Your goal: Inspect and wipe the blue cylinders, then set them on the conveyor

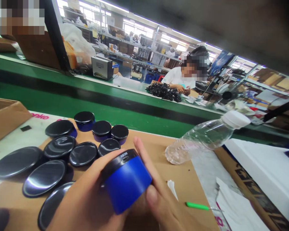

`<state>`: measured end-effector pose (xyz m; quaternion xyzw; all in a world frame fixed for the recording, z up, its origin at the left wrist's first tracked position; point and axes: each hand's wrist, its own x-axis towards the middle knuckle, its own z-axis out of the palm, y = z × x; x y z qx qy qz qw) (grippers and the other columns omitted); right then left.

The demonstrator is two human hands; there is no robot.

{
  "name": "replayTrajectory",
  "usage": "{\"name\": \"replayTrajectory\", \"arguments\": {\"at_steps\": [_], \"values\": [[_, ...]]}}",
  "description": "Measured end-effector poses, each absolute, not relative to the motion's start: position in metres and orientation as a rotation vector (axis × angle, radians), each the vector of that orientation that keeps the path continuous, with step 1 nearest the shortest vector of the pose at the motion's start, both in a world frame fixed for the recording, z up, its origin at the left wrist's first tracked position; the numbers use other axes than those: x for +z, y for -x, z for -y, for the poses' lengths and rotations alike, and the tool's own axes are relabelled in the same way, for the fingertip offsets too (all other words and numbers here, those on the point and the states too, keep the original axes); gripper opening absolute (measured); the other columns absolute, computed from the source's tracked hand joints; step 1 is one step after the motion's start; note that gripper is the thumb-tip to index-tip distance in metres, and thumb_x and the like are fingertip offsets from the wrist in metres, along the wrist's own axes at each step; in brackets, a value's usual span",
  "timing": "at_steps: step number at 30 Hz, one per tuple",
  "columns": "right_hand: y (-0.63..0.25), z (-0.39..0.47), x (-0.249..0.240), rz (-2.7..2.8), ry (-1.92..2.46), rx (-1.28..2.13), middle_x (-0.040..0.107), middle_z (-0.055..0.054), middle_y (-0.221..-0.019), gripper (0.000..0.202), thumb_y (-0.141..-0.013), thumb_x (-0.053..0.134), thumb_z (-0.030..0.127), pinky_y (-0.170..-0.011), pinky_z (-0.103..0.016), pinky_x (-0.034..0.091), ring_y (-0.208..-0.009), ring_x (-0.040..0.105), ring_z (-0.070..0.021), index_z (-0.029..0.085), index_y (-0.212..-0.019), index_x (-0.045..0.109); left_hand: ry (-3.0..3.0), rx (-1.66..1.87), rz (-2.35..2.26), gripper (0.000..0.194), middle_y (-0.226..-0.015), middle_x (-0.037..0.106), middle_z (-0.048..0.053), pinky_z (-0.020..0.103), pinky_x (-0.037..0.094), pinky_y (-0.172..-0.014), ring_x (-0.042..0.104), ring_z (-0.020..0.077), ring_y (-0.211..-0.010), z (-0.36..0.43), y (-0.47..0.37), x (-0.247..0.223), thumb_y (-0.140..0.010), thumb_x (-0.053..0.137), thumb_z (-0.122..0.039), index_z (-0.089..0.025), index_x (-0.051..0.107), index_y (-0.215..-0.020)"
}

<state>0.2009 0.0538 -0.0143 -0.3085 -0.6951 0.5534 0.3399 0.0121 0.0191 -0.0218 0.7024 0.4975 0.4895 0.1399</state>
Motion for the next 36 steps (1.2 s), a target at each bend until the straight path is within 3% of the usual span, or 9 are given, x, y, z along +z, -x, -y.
{"name": "replayTrajectory", "arguments": {"at_steps": [3,7,11,14,19,21,26,31,36], "values": [[-0.193,-0.058,-0.015,1.693,0.67,1.625,0.021,0.006,-0.17,0.093,-0.078,0.077,0.063,-0.128,-0.046,0.013,-0.157,0.018,-0.027,0.044,-0.156,0.031,-2.32,1.586,-1.553,0.035,-0.128,0.064,0.002,0.018,0.048,-0.106,0.067,0.0141,-0.114,-0.021,-0.011,-0.027,-0.097,0.049,-0.038,-0.025,0.058,-0.127],[-0.185,-0.06,-0.008,1.304,0.642,2.061,0.054,0.001,-0.152,0.102,-0.062,0.098,0.03,-0.122,-0.04,0.035,-0.141,0.051,-0.0241,0.038,-0.149,0.045,-2.578,1.688,-1.431,0.037,-0.125,0.06,0.007,0.026,0.045,-0.107,0.061,0.0188,-0.117,-0.029,-0.01,-0.033,-0.1,0.044,-0.041,-0.017,0.058,-0.124],[-0.186,-0.063,-0.009,1.223,0.569,2.2,0.065,-0.006,-0.138,0.076,-0.073,0.085,0.047,-0.115,-0.048,0.043,-0.131,0.06,-0.0302,0.027,-0.14,0.055,-2.467,1.644,-1.37,0.048,-0.124,0.065,0.008,0.023,0.051,-0.103,0.064,0.0189,-0.116,-0.032,-0.007,-0.037,-0.092,0.056,-0.038,-0.014,0.051,-0.134],[-0.186,-0.068,-0.015,1.378,0.544,2.124,0.071,-0.011,-0.126,0.062,-0.086,0.065,0.065,-0.102,-0.05,0.053,-0.117,0.067,-0.0304,0.02,-0.128,0.064,-2.431,1.668,-1.335,0.057,-0.126,0.071,0.005,0.037,0.06,-0.096,0.07,0.0265,-0.114,-0.029,-0.008,-0.042,-0.091,0.054,-0.047,-0.026,0.048,-0.143],[-0.188,-0.07,-0.016,1.482,0.572,2.058,0.071,-0.011,-0.12,0.057,-0.093,0.056,0.065,-0.093,-0.047,0.057,-0.108,0.07,-0.0266,0.017,-0.121,0.065,-2.369,1.549,-1.57,0.056,-0.111,0.078,0.004,0.052,0.064,-0.081,0.07,0.0408,-0.112,-0.028,-0.018,-0.041,-0.08,0.064,-0.048,-0.039,0.062,-0.134],[-0.19,-0.071,-0.015,1.61,0.638,1.866,0.072,-0.009,-0.121,0.058,-0.085,0.064,0.065,-0.094,-0.042,0.057,-0.111,0.07,-0.0264,0.021,-0.122,0.064,-2.374,1.506,-1.626,0.054,-0.112,0.078,0.005,0.054,0.063,-0.083,0.068,0.0419,-0.116,-0.031,-0.023,-0.036,-0.078,0.066,-0.05,-0.038,0.065,-0.131],[-0.183,-0.103,-0.022,1.78,1.037,0.816,0.062,-0.008,-0.13,0.064,-0.076,0.079,0.029,-0.105,-0.04,0.049,-0.117,0.063,-0.0231,0.024,-0.13,0.044,-2.438,1.472,-1.67,0.056,-0.122,0.075,0.008,0.055,0.059,-0.093,0.063,0.0423,-0.125,-0.04,-0.031,-0.023,-0.079,0.065,-0.052,-0.034,0.065,-0.133],[-0.153,-0.199,-0.036,1.774,1.416,0.628,0.064,-0.008,-0.123,0.038,-0.093,0.07,0.033,-0.095,-0.048,0.055,-0.108,0.065,-0.0249,0.017,-0.126,0.058,-2.498,1.461,-1.689,0.059,-0.132,0.071,0.01,0.056,0.054,-0.101,0.057,0.042,-0.132,-0.038,-0.031,-0.019,-0.083,0.063,-0.053,-0.03,0.061,-0.138],[-0.129,-0.257,-0.041,1.809,1.624,0.532,0.057,-0.011,-0.14,0.041,-0.096,0.067,0.033,-0.103,-0.055,0.051,-0.124,0.059,-0.0297,0.019,-0.134,0.057,-2.573,1.421,-1.744,0.062,-0.14,0.065,0.012,0.055,0.049,-0.107,0.053,0.0413,-0.136,-0.036,-0.02,-0.018,-0.087,0.06,-0.052,-0.026,0.056,-0.143]]}}
